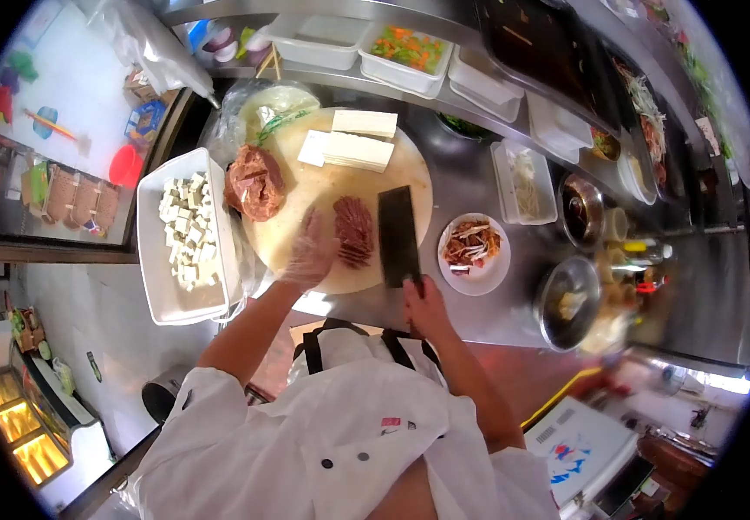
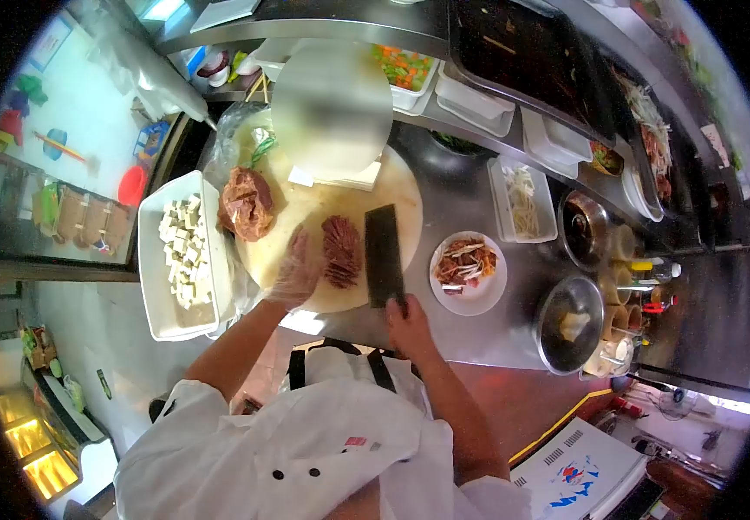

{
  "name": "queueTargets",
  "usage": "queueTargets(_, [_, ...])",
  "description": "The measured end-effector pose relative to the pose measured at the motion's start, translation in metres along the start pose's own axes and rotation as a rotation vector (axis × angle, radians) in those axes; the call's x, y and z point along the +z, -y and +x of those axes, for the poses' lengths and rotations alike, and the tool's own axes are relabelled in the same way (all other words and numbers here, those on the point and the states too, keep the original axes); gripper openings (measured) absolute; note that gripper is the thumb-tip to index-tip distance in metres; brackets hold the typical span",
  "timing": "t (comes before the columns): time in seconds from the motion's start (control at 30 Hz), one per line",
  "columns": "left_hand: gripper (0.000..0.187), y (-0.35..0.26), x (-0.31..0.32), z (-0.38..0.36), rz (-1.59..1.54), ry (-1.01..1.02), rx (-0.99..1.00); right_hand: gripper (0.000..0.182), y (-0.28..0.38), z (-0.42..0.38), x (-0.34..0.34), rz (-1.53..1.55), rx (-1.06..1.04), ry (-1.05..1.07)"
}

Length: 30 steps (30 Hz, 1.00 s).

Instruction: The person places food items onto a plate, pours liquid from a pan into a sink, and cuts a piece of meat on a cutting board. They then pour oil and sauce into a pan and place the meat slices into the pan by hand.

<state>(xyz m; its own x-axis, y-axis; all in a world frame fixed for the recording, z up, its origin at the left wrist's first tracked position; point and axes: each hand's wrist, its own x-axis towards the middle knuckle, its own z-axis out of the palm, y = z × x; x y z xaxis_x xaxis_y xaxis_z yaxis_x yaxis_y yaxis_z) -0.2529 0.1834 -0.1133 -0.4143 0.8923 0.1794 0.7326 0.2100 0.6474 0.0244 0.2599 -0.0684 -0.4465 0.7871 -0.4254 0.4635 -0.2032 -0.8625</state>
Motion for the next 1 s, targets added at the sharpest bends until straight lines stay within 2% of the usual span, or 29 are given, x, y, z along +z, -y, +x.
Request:
queueTargets(0.03, [0.07, 0.01, -0.006, -0.009, -0.002, -0.006, -0.003, 0.03, -0.005, 0.003, -0.014, 0.232, 0.167, 0.072])
queueTargets(0.17, [0.062, 0.014, -0.04, -0.04, -0.07, 0.001, -0.103, 0.029, -0.045, 0.016, -0.043, 0.345, 0.173, 0.078])
queueTargets(0.23, [0.061, 0.018, -0.044, -0.06, -0.076, 0.006, -0.122, 0.026, -0.057, 0.02, -0.044, 0.396, 0.244, 0.039])
queueTargets(0.33, [0.055, 0.02, -0.039, -0.079, -0.044, 0.002, -0.062, 0.027, -0.054, 0.022, -0.019, 0.412, 0.199, 0.072])
queueTargets(0.4, [0.055, 0.018, -0.041, -0.081, -0.05, 0.032, -0.057, 0.027, -0.038, 0.021, 0.009, 0.465, 0.274, 0.053])
queueTargets(0.5, [0.053, 0.012, -0.038, -0.085, -0.067, 0.048, -0.067, 0.029, -0.056, 0.033, 0.052, 0.465, 0.237, 0.122])
queueTargets(0.53, [0.052, 0.01, -0.039, -0.085, -0.066, 0.022, -0.093, 0.023, -0.029, 0.028, 0.059, 0.432, 0.338, 0.178])
queueTargets(0.57, [0.052, 0.008, -0.041, -0.085, -0.079, 0.042, -0.076, 0.028, -0.034, 0.033, 0.069, 0.381, 0.276, 0.215])
queueTargets(0.63, [0.05, -0.002, -0.049, -0.079, -0.108, -0.054, -0.008, 0.033, -0.05, 0.041, 0.082, 0.337, 0.215, 0.223])
queueTargets(0.7, [0.046, -0.019, -0.057, -0.07, -0.125, -0.074, 0.045, 0.047, -0.047, 0.044, 0.082, -0.388, -0.051, 0.115])
queueTargets(0.73, [0.044, -0.025, -0.059, -0.067, -0.136, -0.074, 0.048, 0.047, -0.04, 0.043, 0.079, -0.386, -0.039, 0.094])
queueTargets(0.8, [0.041, -0.047, -0.063, -0.058, -0.139, -0.081, 0.067, 0.061, 0.02, 0.032, 0.062, -0.732, 0.104, 0.361])
queueTargets(0.83, [0.041, -0.057, -0.062, -0.054, -0.158, -0.066, 0.094, 0.061, 0.017, 0.032, 0.057, -0.726, 0.12, 0.327])
queueTargets(0.9, [0.04, -0.081, -0.058, -0.049, -0.159, -0.053, 0.118, 0.059, 0.01, 0.022, 0.038, -0.733, -0.072, 0.332])
queueTargets(0.97, [0.038, -0.104, -0.047, -0.045, -0.156, -0.038, 0.202, 0.053, -0.006, 0.005, 0.0, -0.698, -0.106, 0.279])
queueTargets(1.0, [0.037, -0.114, -0.033, -0.046, -0.287, -0.021, 0.195, 0.049, -0.02, -0.003, -0.023, -0.566, -0.143, 0.264])
